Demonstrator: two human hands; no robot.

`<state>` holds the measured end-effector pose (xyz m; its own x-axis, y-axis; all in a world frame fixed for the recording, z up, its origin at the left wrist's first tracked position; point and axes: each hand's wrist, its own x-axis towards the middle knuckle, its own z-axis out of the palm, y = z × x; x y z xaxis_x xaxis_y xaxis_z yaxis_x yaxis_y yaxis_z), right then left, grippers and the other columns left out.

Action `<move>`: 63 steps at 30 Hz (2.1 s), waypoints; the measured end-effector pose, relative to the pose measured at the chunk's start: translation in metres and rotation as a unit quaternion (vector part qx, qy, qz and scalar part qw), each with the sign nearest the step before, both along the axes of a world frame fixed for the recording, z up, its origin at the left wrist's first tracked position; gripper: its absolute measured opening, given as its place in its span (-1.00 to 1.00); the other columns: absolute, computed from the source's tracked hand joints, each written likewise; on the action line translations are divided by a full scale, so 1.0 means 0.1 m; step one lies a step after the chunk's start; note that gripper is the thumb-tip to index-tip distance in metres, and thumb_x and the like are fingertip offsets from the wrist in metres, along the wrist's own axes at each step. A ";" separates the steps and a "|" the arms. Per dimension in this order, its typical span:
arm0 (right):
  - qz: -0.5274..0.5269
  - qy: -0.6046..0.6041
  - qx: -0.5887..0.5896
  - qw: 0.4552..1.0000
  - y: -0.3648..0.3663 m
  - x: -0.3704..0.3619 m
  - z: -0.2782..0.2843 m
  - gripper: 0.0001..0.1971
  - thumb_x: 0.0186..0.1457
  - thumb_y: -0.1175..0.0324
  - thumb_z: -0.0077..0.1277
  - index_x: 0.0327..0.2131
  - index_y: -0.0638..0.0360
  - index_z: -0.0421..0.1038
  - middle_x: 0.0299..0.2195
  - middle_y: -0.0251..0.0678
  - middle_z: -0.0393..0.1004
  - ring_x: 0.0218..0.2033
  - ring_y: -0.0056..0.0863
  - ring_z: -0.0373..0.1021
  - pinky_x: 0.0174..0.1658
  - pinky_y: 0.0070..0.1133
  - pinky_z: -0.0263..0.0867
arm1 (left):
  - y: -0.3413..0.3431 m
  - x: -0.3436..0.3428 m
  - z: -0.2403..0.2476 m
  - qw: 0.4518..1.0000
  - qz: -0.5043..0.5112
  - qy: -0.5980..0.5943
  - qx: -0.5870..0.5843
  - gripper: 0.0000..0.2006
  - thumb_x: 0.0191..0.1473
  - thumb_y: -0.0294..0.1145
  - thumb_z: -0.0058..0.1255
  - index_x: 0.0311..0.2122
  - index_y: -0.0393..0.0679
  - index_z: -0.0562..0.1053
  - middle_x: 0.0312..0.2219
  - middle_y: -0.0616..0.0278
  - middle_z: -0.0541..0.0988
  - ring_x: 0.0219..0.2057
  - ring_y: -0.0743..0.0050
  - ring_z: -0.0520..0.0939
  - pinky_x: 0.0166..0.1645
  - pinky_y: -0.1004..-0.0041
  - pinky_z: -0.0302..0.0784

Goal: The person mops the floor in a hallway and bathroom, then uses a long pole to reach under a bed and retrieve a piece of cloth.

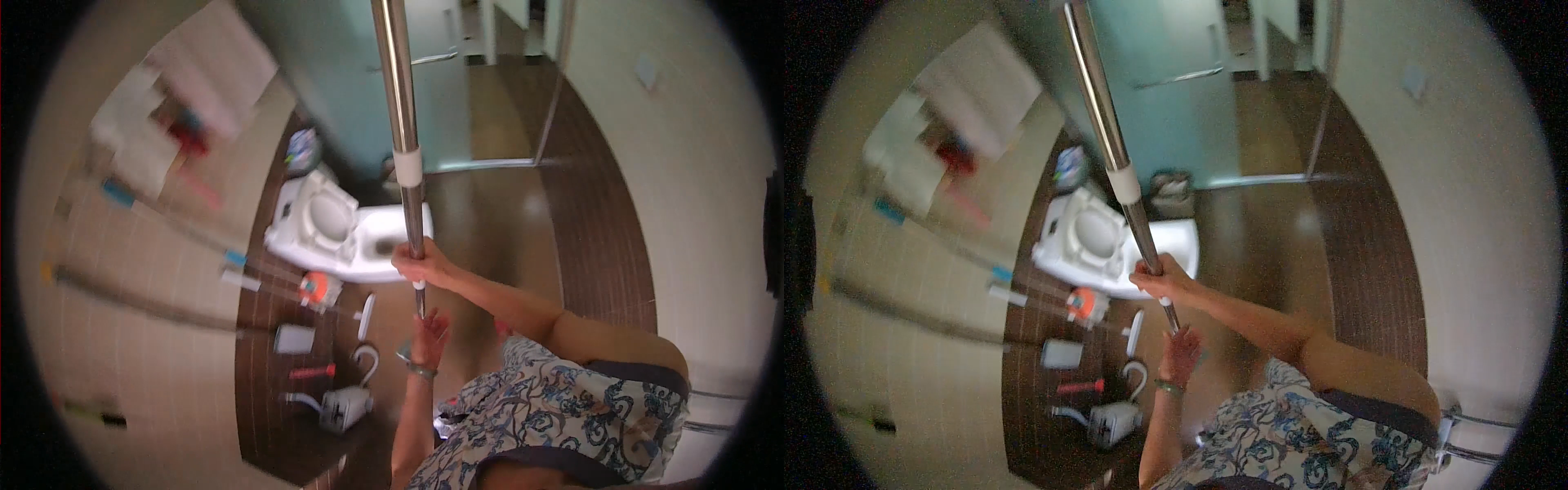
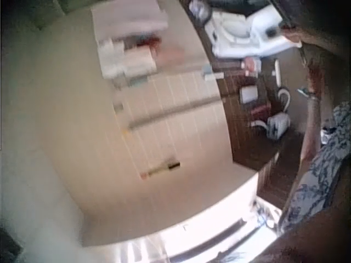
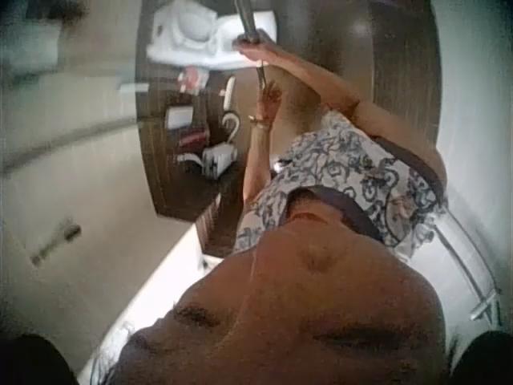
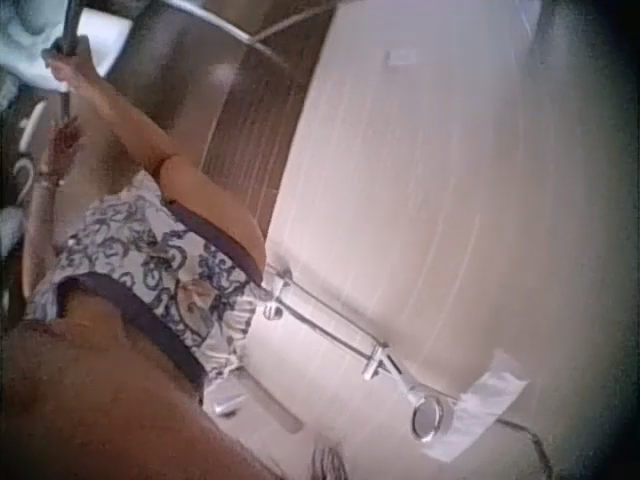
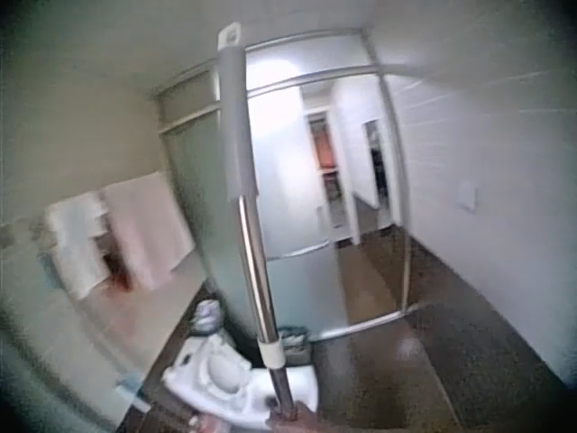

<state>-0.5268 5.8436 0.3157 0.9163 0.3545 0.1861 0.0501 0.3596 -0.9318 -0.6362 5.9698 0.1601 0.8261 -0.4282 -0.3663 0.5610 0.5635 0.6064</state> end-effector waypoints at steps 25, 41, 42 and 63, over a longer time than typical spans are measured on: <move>-0.639 -0.267 -0.152 0.705 -2.39 -0.52 2.76 -0.66 -0.07 0.13 0.03 -0.45 0.27 0.30 -0.66 -0.34 0.29 -0.69 -0.64 0.20 -0.65 -0.70 0.07 | -4.23 1.80 1.13 0.876 -0.408 0.257 -0.034 -0.61 0.04 -0.02 -0.28 -0.60 -0.09 0.38 -0.76 0.32 0.39 -0.69 0.49 0.41 -0.58 0.48 0.36; -0.741 -0.245 -0.052 0.624 -6.07 2.62 3.24 -0.75 -0.05 0.40 0.06 -0.72 0.18 0.30 -0.80 -0.60 0.15 -0.76 -0.84 0.03 -0.71 -0.75 -0.14 | -5.82 3.69 5.09 0.872 -0.187 -0.418 -0.173 -0.64 0.09 -0.10 -0.24 -0.41 -0.24 0.38 -0.68 0.30 0.38 -0.61 0.53 0.36 -0.44 0.55 0.30; -0.728 -0.242 -0.038 0.641 -6.18 2.98 3.23 -0.74 -0.04 0.42 0.04 -0.73 0.18 0.29 -0.80 -0.60 0.14 -0.76 -0.84 0.02 -0.71 -0.75 -0.14 | -5.83 3.96 5.29 0.852 -0.083 -0.475 -0.207 -0.65 0.06 -0.10 -0.19 -0.40 -0.24 0.37 -0.61 0.25 0.40 -0.56 0.47 0.38 -0.41 0.50 0.32; -0.798 -0.235 -0.033 0.554 -10.17 7.33 3.15 -0.69 -0.04 0.55 -0.12 -0.71 0.00 0.01 -0.82 -0.59 0.00 -0.84 -0.81 -0.05 -0.80 -0.76 -0.19 | -8.65 10.16 5.45 0.702 0.058 -0.710 0.024 -0.36 0.01 0.03 -0.18 0.06 -0.27 0.09 0.01 0.01 0.22 0.02 0.08 0.24 0.11 0.10 0.05</move>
<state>0.2058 4.8264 0.6303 -0.0714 -0.8172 0.5719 0.4981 -0.5259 -0.6894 0.3796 5.1048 0.7048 0.4019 -0.3439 0.8486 -0.6750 0.5150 0.5284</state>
